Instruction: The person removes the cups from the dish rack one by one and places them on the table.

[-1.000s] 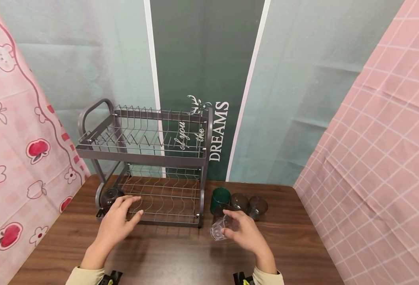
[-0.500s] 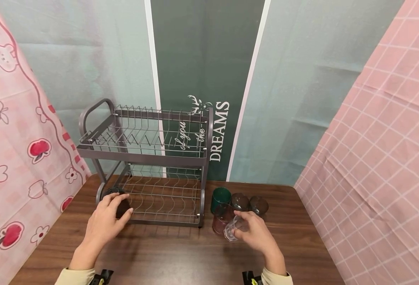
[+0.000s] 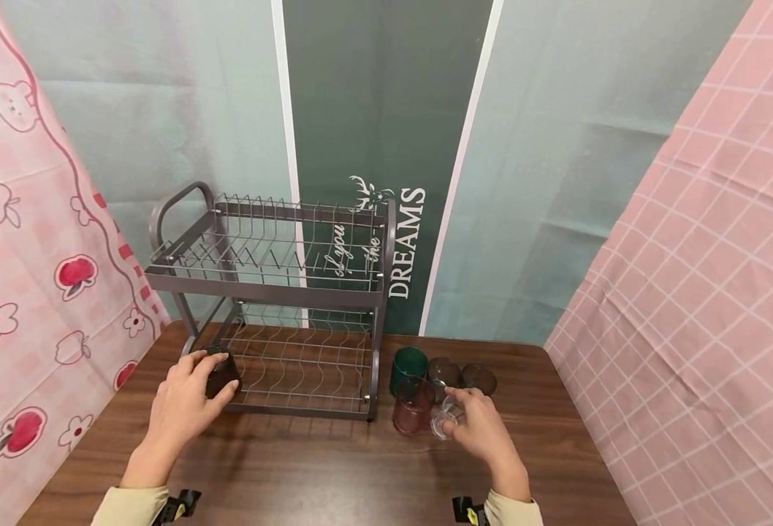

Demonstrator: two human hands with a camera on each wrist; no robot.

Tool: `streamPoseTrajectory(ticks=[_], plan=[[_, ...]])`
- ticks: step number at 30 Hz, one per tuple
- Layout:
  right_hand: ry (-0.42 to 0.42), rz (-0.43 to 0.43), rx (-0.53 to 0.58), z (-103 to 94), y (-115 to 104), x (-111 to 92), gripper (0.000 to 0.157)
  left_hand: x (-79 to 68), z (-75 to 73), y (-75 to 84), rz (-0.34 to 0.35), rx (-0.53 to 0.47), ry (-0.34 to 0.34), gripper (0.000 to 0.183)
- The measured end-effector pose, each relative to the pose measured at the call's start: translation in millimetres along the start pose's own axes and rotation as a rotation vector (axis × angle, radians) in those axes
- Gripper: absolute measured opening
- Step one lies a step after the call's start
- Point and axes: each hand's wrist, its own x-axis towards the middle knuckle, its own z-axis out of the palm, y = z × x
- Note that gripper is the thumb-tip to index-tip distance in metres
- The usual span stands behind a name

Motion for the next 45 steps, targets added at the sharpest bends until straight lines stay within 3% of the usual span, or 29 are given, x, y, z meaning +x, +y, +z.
streamPoseTrajectory(ticks=[9, 24, 31, 41, 45], plan=[[0.024, 0.016, -0.044, 10.4, 14, 9, 0.049, 3.6, 6.5, -9.5, -0.039, -0.012, -0.011, 0.053], [0.025, 0.083, -0.001, 34.7, 32, 22, 0.049, 14.1, 15.4, -29.5, -0.092, -0.005, -0.06, 0.067], [0.006, 0.099, -0.03, 43.1, 39, 27, 0.05, 18.1, 15.7, -32.1, -0.139, -0.041, -0.151, 0.07], [-0.005, 0.103, -0.017, 50.5, 42, 27, 0.049, 22.3, 20.4, -35.5, -0.16, -0.109, -0.178, 0.075], [-0.007, 0.1, -0.023, 54.8, 45, 28, 0.049, 23.7, 24.4, -37.3, -0.154, -0.119, -0.166, 0.068]])
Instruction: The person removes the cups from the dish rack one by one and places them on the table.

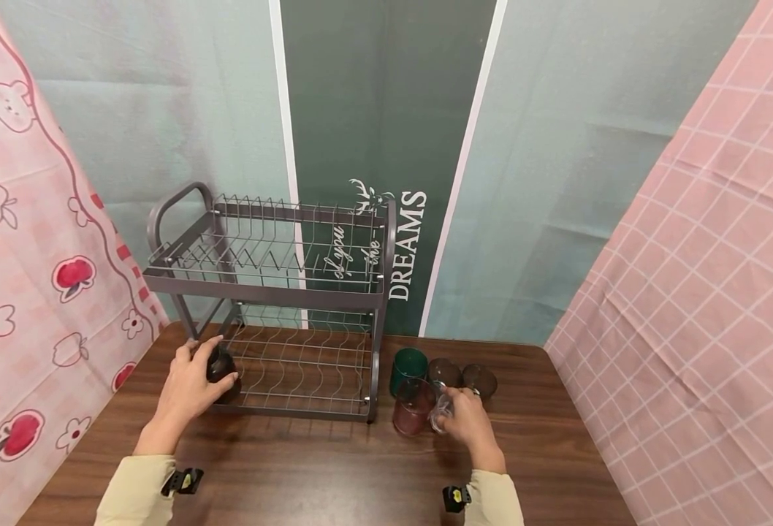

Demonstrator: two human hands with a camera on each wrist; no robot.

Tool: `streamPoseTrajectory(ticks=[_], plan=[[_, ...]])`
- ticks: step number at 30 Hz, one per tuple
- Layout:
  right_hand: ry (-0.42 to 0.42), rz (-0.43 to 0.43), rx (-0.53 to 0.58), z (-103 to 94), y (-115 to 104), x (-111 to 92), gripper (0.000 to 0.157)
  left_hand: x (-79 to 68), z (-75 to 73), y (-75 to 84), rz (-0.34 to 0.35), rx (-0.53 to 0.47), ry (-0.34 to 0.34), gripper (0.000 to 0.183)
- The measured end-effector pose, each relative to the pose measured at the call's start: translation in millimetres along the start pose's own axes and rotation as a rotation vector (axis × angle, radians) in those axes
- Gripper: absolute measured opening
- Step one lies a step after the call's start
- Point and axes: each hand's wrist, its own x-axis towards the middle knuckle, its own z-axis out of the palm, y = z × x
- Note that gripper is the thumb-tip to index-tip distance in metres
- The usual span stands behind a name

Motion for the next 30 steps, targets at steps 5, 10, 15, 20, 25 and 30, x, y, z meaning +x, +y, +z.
streamPoseTrajectory(ticks=[5, 10, 15, 20, 25, 30], plan=[[0.007, 0.003, -0.006, 4.5, 3, 1, 0.048, 0.6, 1.9, -0.7, 0.008, 0.007, 0.024, 0.057], [0.03, -0.007, -0.032, 9.4, 5, 2, 0.047, 0.5, 1.8, -1.1, 0.009, 0.002, 0.02, 0.057], [0.041, -0.01, -0.061, 14.9, 7, 2, 0.046, 0.2, 0.4, -1.2, 0.002, -0.002, 0.005, 0.057], [0.041, -0.008, -0.073, 19.5, 8, 3, 0.044, -0.3, -0.2, -1.6, 0.004, -0.004, 0.012, 0.057], [0.039, -0.009, -0.077, 19.0, 6, 2, 0.044, -0.7, -1.9, -1.8, 0.0, -0.002, 0.013, 0.058], [0.058, -0.017, -0.075, 10.0, -3, -3, 0.042, 0.6, -6.5, 4.2, -0.006, -0.022, 0.038, 0.058]])
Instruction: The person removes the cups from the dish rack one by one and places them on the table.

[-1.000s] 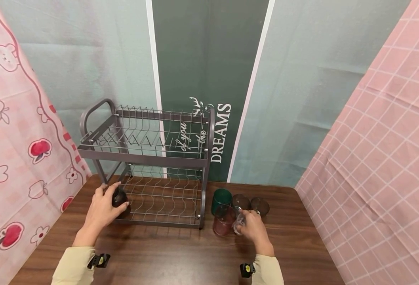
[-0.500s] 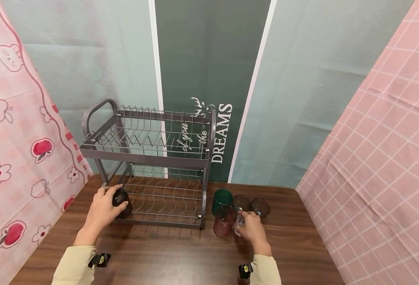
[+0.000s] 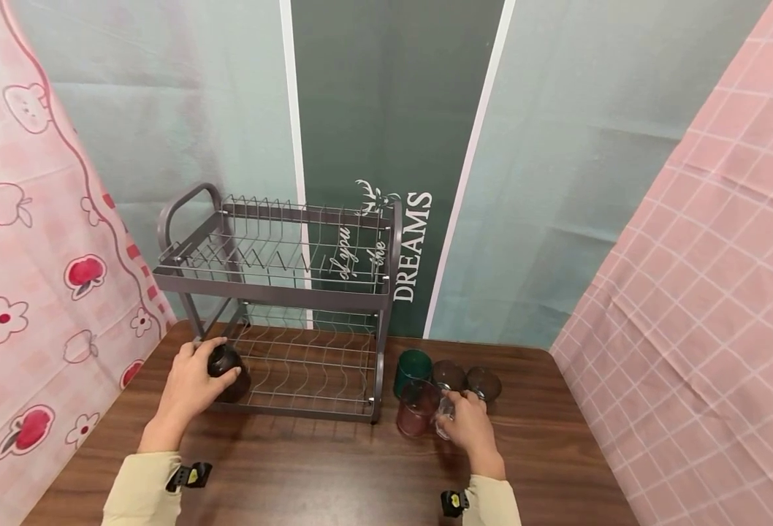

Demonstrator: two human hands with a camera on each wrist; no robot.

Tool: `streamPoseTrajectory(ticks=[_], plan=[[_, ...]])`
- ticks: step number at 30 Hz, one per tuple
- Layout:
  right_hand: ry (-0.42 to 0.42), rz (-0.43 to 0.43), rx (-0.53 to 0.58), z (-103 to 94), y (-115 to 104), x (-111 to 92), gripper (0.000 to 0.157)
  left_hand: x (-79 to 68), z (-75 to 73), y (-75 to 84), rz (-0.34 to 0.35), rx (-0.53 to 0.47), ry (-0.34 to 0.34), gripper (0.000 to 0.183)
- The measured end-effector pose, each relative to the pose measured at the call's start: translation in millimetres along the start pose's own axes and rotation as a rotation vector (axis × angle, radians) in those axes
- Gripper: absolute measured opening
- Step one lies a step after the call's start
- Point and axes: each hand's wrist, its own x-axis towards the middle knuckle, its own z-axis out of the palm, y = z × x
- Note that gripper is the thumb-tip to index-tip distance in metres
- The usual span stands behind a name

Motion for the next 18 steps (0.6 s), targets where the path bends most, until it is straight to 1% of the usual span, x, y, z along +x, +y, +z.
streamPoseTrajectory(ticks=[6, 9, 15, 18], plan=[[-0.006, 0.007, -0.012, -8.4, -9, -5, 0.039, 0.1, -1.4, 10.4, -0.018, -0.015, 0.007, 0.056], [-0.007, 0.021, -0.016, -10.5, -15, -10, 0.039, -3.2, -2.4, 15.1, -0.02, -0.021, 0.031, 0.056], [0.003, 0.036, -0.025, -13.5, -25, -17, 0.042, -9.1, -2.5, 25.5, 0.03, -0.042, 0.114, 0.056], [-0.007, 0.061, -0.039, -15.2, -28, -20, 0.043, -12.0, -1.0, 30.4, 0.043, -0.045, 0.127, 0.056]])
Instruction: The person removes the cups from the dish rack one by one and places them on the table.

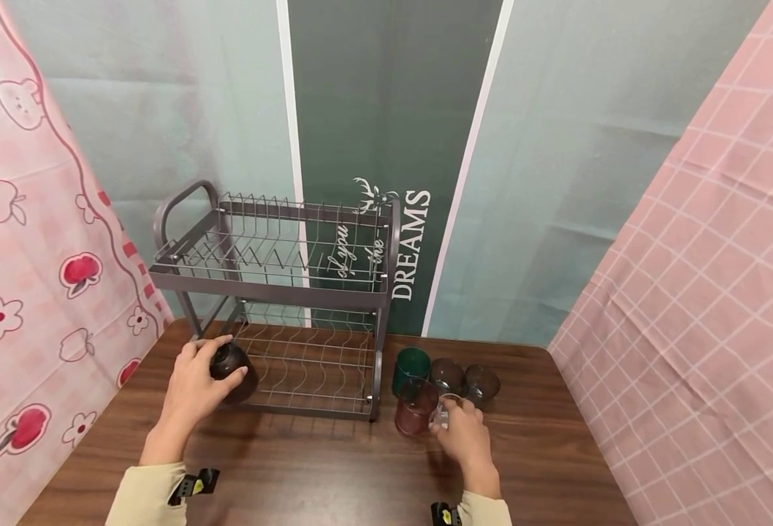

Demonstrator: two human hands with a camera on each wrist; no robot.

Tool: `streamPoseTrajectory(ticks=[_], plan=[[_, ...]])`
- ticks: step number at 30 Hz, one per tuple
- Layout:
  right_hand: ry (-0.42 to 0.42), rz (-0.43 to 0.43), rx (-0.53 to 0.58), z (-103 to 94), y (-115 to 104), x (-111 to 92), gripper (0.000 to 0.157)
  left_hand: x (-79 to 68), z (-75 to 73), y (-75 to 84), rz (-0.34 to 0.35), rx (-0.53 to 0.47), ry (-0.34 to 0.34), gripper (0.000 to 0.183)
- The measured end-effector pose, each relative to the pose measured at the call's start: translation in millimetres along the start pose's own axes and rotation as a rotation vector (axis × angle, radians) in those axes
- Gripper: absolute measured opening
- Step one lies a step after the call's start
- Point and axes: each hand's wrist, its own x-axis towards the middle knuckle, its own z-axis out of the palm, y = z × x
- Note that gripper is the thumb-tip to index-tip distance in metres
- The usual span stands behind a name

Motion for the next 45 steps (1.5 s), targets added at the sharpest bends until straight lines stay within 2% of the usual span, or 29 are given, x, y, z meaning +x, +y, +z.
streamPoseTrajectory(ticks=[9, 20, 28, 33, 38, 42, 45], plan=[[-0.032, 0.032, -0.014, -7.7, -10, -9, 0.047, -12.4, 3.6, 12.0, -0.002, -0.021, -0.022, 0.057], [0.0, 0.001, 0.036, -14.4, -28, -22, 0.053, -24.6, 9.2, 22.7, 0.041, -0.086, 0.023, 0.061], [0.052, -0.07, 0.086, -6.1, -44, -27, 0.05, -33.7, 21.7, 31.8, 0.057, -0.156, 0.097, 0.059], [0.087, -0.111, 0.166, 1.2, -49, -27, 0.048, -40.3, 31.0, 37.8, 0.021, -0.223, 0.089, 0.059], [0.158, -0.205, 0.253, 11.1, -53, -28, 0.046, -45.9, 36.9, 43.5, -0.012, -0.3, 0.076, 0.056], [0.198, -0.264, 0.321, 18.8, -57, -27, 0.046, -48.4, 39.7, 46.4, -0.041, -0.36, 0.086, 0.054], [0.217, -0.275, 0.375, 23.8, -59, -27, 0.046, -50.0, 42.4, 47.5, -0.061, -0.398, 0.098, 0.054]])
